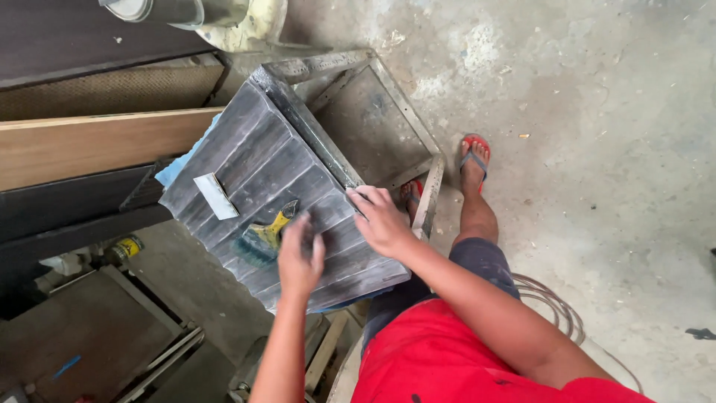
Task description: Manually sanding and cleaning a textured furniture panel using a sanding block, brush, and scraper.
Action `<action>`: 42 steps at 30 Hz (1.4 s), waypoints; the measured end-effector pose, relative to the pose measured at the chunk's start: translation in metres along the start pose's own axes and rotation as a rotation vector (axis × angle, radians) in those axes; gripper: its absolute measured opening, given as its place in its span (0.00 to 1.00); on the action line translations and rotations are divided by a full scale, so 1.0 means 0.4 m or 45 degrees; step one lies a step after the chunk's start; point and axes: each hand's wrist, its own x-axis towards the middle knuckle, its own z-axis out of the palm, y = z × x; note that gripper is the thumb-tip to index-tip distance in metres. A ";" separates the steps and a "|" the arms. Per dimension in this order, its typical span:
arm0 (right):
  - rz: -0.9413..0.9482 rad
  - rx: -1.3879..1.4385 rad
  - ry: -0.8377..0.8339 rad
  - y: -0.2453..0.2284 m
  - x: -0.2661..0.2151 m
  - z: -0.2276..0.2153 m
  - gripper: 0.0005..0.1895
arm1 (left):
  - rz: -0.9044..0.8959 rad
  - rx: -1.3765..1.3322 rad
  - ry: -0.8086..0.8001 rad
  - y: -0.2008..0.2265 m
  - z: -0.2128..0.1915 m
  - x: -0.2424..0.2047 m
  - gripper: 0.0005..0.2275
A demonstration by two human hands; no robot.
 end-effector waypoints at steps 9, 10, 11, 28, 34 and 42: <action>0.079 -0.279 0.015 -0.079 0.018 0.010 0.28 | -0.130 -0.106 0.016 -0.028 0.056 -0.190 0.21; 0.177 -0.227 -0.049 -0.077 0.017 0.020 0.29 | -0.139 -0.154 -0.024 -0.021 0.050 -0.198 0.20; 0.273 -0.177 -0.111 -0.073 0.018 0.025 0.29 | -0.144 -0.202 -0.064 -0.012 0.047 -0.203 0.19; 0.093 0.008 0.164 -0.076 0.033 0.050 0.26 | -0.217 0.152 -0.162 0.004 0.097 -0.165 0.45; -0.037 -0.018 0.259 -0.064 0.076 0.064 0.28 | -0.406 0.113 -0.307 -0.005 0.137 -0.164 0.57; 0.031 -0.085 0.218 -0.070 0.077 0.065 0.29 | -0.461 0.050 -0.288 -0.006 0.150 -0.168 0.59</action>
